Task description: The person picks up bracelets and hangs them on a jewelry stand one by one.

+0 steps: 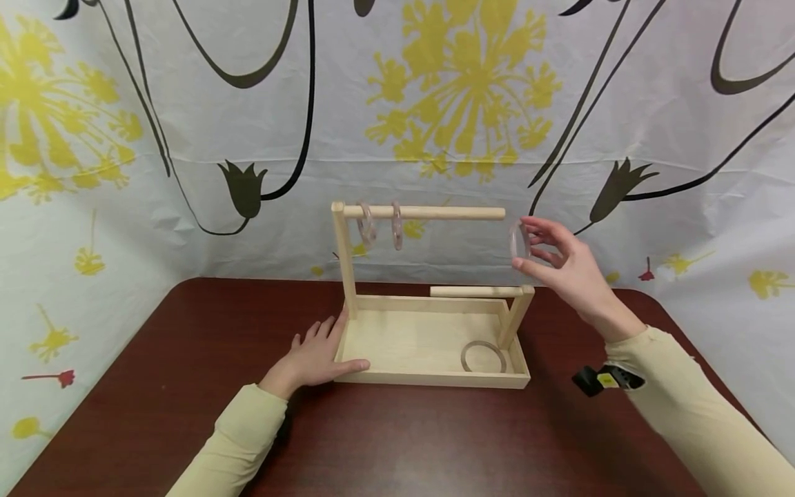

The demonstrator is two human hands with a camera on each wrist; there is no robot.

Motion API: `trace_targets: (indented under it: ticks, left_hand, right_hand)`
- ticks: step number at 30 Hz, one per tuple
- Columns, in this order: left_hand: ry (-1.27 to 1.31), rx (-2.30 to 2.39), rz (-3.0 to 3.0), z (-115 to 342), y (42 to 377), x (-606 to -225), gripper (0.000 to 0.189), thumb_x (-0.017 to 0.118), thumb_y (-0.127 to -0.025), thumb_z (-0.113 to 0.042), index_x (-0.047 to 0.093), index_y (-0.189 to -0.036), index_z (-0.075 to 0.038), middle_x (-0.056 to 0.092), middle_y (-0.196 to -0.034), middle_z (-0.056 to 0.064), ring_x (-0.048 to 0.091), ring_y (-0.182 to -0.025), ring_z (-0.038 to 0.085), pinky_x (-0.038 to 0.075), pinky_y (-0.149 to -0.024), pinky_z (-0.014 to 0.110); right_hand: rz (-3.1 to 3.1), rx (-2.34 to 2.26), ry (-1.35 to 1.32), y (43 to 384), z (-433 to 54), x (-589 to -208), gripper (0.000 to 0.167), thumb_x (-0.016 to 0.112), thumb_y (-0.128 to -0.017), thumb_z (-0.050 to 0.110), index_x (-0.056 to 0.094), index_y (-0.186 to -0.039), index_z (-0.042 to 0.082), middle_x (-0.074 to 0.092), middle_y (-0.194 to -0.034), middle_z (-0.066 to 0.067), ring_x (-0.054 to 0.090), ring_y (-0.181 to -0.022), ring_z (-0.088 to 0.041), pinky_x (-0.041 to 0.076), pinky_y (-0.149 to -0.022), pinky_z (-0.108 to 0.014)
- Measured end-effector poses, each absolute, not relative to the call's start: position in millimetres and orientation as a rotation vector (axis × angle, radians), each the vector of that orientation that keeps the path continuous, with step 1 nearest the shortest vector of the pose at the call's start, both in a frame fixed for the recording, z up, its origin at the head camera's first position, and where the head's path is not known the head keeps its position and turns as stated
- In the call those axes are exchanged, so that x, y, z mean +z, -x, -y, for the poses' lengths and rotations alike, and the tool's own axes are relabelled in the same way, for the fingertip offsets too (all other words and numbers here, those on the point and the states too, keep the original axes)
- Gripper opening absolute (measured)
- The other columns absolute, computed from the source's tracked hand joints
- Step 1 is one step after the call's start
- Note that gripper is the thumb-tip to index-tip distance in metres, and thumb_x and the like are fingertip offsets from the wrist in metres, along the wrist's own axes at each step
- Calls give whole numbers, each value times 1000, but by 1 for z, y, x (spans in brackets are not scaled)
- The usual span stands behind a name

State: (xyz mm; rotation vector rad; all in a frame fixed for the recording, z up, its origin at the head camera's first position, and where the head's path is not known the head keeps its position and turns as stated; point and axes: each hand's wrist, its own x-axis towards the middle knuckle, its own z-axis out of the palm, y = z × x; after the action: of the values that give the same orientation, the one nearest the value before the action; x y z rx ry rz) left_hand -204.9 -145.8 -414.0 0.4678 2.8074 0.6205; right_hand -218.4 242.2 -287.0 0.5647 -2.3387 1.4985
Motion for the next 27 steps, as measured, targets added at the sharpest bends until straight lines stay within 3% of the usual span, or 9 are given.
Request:
trace_targets:
  ticks: [8, 17, 27]
  left_hand:
    - [-469, 630, -2802, 145, 205, -413, 106, 60, -85, -65, 5, -156, -8, 23, -152, 28, 22, -136, 50, 17, -101, 71]
    - [-470, 619, -2798, 145, 207, -414, 106, 58, -85, -66, 4, -156, -9, 24, -151, 28, 22, -137, 50, 17, -101, 71]
    - [-470, 619, -2806, 145, 206, -415, 107, 59, -85, -65, 4, -156, -9, 26, -151, 27, 23, -136, 49, 18, -101, 70]
  right_hand:
    - [2314, 1568, -524, 236, -231, -279, 64, 72, -85, 3, 43, -142, 3, 44, -134, -13, 45, -117, -26, 41, -99, -27]
    - [2330, 1541, -559, 248, -215, -273, 64, 74, -84, 7, 44, -141, 4, 48, -133, -6, 48, -118, -21, 40, -101, -36]
    - [2413, 1420, -591, 257, -205, -275, 69, 74, -86, 13, 41, -147, 11, 49, -137, -10, 46, -123, -24, 37, -103, -43]
